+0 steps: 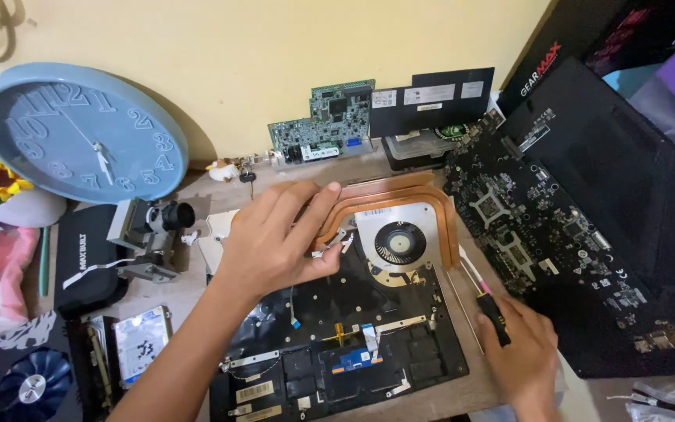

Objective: The person uses a screwdriver to remove screws from a laptop motherboard and lifts it out of the chassis. They then detach a ribbon cable and place the motherboard aside before picking up the laptop's cooling fan and heat sink assembly.

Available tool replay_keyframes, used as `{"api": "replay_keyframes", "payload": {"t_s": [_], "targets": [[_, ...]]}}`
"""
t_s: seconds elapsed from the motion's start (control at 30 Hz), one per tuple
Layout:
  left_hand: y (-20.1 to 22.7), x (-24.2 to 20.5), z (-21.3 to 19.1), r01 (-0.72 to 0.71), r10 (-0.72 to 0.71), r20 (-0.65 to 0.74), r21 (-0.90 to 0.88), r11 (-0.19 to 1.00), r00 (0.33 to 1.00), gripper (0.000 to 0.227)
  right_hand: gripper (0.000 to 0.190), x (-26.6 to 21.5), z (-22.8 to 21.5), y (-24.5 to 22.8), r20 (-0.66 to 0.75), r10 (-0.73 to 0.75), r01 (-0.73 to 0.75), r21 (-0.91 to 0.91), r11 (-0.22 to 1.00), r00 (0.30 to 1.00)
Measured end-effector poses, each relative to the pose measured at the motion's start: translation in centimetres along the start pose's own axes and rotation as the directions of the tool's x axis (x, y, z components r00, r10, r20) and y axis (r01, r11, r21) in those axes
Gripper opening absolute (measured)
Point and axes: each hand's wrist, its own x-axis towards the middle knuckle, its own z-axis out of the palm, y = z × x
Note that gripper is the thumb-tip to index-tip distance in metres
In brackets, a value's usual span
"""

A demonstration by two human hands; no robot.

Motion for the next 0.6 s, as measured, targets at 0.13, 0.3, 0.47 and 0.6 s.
{"api": "replay_keyframes", "payload": {"t_s": [0.13,0.3,0.47,0.6], "targets": [[0.3,-0.1,-0.9,0.001,-0.001,-0.011,0.02,1.0,1.0,0.047,0.046,0.2,0.5,0.8,-0.024,-0.04,0.04,0.006,0.999,0.999],[0.3,-0.3,-1.5,-0.043,0.041,-0.053,-0.038,0.998,0.998,0.049,0.05,0.2,0.9,1.2,0.013,-0.001,0.001,-0.013,1.0,1.0],[1.5,-1.8,-1.1,0.169,-0.108,0.179,-0.378,0.91,0.978,0.055,0.046,0.0,1.7,1.8,-0.081,-0.061,0.061,-0.006,0.998,0.995],[3.2,-1.3,-2.3,0.771,-0.078,0.767,-0.631,0.085,0.637,0.046,0.046,-0.1,2.2,2.4,-0.114,-0.088,0.086,-0.026,0.996,0.99]]}}
